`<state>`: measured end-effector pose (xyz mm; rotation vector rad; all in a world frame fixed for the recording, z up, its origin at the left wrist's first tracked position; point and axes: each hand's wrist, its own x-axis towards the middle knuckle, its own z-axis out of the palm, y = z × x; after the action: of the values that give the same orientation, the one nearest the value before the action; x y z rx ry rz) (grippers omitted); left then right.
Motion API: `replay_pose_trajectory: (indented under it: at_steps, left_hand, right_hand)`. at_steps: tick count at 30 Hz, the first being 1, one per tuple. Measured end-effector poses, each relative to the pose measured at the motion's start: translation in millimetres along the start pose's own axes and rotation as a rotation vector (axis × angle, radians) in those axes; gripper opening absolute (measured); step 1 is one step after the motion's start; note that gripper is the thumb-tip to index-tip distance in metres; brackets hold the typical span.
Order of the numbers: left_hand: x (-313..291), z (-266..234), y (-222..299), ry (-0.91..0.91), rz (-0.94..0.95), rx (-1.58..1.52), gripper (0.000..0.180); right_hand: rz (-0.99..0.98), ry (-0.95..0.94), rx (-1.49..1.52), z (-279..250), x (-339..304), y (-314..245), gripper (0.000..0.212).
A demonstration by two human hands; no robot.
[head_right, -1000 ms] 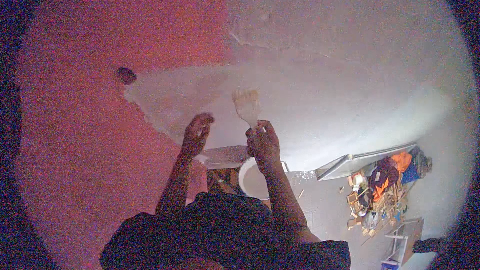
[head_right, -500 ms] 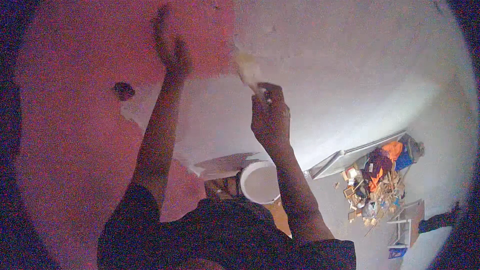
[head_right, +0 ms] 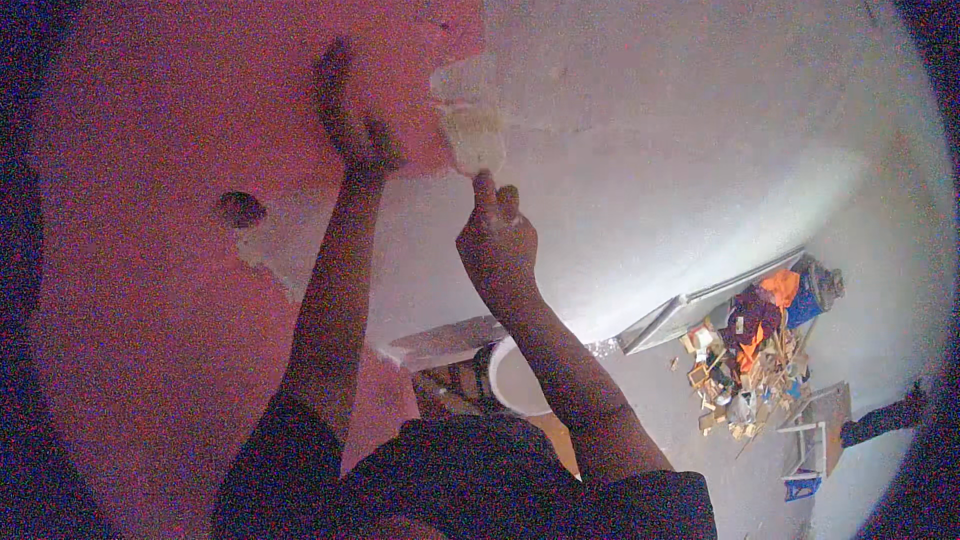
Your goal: The person paints a wall, repeatedly dipping a brush into a paint bucket and applying paint across the wall surface.
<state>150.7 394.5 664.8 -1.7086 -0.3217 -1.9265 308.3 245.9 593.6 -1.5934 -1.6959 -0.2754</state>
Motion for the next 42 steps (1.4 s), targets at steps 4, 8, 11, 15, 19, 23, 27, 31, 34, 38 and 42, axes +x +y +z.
replay_pose_trajectory:
  at_steps: [4, 8, 11, 15, 19, 23, 27, 31, 34, 38, 42]
  left_hand:
    - [6, -5, 19, -0.043, -0.056, -0.016, 0.05]
    - [8, -2, 15, -0.086, -0.085, -0.007, 0.048]
    - [3, 9, 3, -0.022, 0.048, 0.027, 0.047]
    - [0, 8, 5, -0.001, 0.018, -0.019, 0.046]
    - [0, 16, 7, 0.022, 0.029, -0.04, 0.047]
    - [5, 5, 4, -0.04, -0.007, 0.021, 0.049]
    - [10, 5, 11, -0.031, -0.016, -0.068, 0.051]
    - [21, 1, 21, -0.102, -0.09, -0.038, 0.048]
    - [26, 2, 21, -0.09, -0.042, -0.042, 0.046]
    - [13, 10, 8, -0.1, -0.063, -0.054, 0.046]
    - [3, 13, 2, -0.14, -0.055, 0.057, 0.047]
  right_hand:
    - [0.063, -0.217, -0.035, -9, -23, 5, 0.037]
    - [0.074, -0.418, -0.005, -29, -12, 17, 0.015]
    - [0.032, -0.302, -0.083, -43, 20, 6, 0.012]
    - [-0.004, -0.017, -0.169, -84, 77, -26, 0.016]
    - [-0.041, 0.175, -0.197, -129, 109, -52, 0.017]
    - [-0.14, 0.323, -0.143, -123, 106, -49, 0.017]
    - [-0.041, 0.072, -0.287, -45, 65, -21, 0.028]
    - [0.055, -0.062, -0.195, -2, 1, -1, 0.014]
    - [0.067, -0.243, -0.133, 7, -23, 20, 0.014]
    - [0.024, -0.322, -0.135, 0, -13, 29, 0.018]
    - [0.071, -0.055, -0.175, -60, 49, -6, 0.018]
